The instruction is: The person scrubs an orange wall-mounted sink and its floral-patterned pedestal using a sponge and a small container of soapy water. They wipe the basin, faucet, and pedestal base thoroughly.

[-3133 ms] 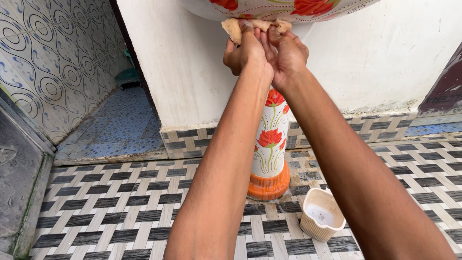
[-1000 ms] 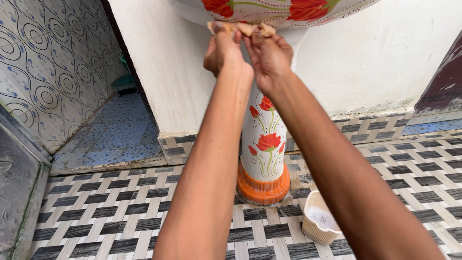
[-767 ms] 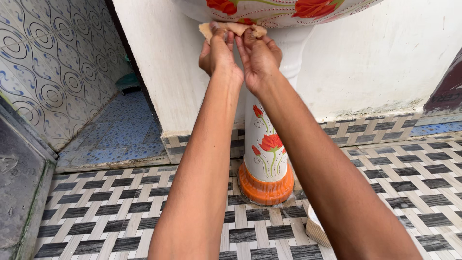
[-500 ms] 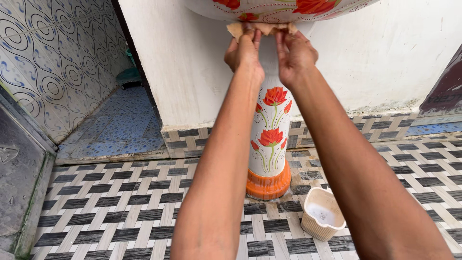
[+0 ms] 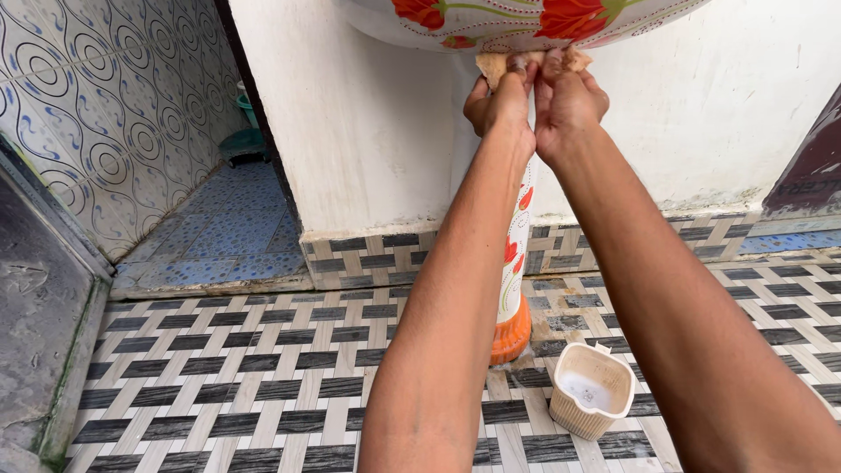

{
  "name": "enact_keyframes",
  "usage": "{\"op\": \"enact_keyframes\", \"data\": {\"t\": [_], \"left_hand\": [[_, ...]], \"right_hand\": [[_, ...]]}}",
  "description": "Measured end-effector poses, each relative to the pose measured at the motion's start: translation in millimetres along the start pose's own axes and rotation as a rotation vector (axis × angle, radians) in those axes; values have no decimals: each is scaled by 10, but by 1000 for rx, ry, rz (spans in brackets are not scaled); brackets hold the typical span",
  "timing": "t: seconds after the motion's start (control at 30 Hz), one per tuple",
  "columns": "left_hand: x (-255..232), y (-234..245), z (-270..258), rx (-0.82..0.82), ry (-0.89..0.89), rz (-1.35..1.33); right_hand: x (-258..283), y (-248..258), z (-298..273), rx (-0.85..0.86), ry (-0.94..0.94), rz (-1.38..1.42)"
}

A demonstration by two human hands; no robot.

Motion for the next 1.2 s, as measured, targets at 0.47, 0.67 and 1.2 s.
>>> {"op": "enact_keyframes", "data": {"t": [0.47,0.67,1.2], "left_hand": [[-618,215,270,11,-132,-8],[-317,191,267,69,-127,31],[34,57,198,40,-57,-48]], "right_hand": [[-238,-483,-599,102,-190,-130],[-59,-163,-310,29,-111,-101],[3,-55,-133,-66,-9,-43]]}}
Point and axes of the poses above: each hand's wrist, its own z-axis towards the middle knuckle, its own y-axis out of the back of the hand, x = y × z, the point moved 3 cm from there along z, towards the middle knuckle, and after that the axes turned 13 degrees about -z, right-handed, at the moved point
